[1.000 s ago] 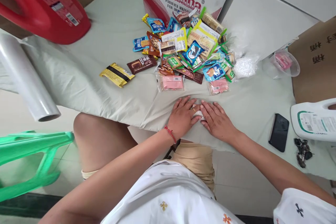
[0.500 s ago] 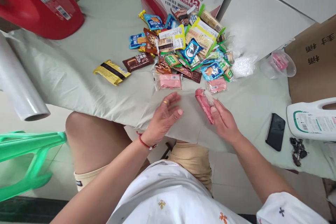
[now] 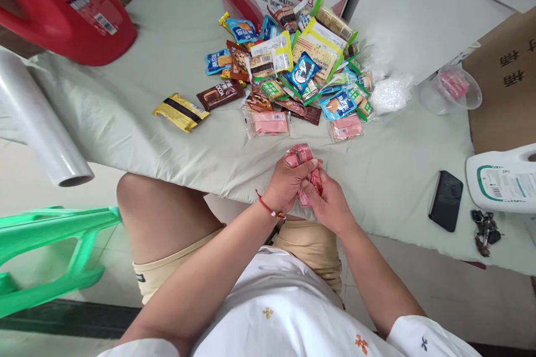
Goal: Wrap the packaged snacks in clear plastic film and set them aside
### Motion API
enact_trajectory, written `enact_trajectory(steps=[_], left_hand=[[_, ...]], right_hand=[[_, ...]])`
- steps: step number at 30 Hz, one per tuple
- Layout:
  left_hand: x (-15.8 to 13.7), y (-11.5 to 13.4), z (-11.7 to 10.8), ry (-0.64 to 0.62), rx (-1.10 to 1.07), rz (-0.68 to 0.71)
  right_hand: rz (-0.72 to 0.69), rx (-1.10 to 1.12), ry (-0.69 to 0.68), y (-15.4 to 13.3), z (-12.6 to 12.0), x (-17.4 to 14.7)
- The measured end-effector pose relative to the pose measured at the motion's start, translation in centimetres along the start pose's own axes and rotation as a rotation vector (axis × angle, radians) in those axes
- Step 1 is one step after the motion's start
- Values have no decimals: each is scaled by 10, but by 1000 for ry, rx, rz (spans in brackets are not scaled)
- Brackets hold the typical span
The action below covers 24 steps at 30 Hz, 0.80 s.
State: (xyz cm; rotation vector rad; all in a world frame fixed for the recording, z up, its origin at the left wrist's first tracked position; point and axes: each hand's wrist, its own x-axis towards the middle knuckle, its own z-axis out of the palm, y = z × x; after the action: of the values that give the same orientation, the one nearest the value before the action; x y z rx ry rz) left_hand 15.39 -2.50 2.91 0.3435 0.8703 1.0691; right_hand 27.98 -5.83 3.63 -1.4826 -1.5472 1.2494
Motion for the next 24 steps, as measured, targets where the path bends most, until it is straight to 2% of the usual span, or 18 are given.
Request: enact_trajectory(steps=[2,4,6,11,14,17,21,24], left_hand=[[-1,4,-1,-66,-24,-1],[-2,10,-3,-134,-109,-9],[-3,14,-6,-138,-174,-9],[0,10,-11,5,-131,-7],[1,5,-11,54,-139,54],[-1,2,-11,17,-122,89],[-6,5,-13,-84,-126,35],[-10,12,-17,-119,-230,15]], right_hand=[[64,99,-37,0,-2,-1],[181,295,-118,2,-1,-2],[259,412,-187,4,3,-2],[222,232,-111,12,11,-2],[342,385,-195,12,10,-6],[394,532,-278,9,7,-12],[380,581,-281,7,2,-18],[366,688,-253,5,0,-20]])
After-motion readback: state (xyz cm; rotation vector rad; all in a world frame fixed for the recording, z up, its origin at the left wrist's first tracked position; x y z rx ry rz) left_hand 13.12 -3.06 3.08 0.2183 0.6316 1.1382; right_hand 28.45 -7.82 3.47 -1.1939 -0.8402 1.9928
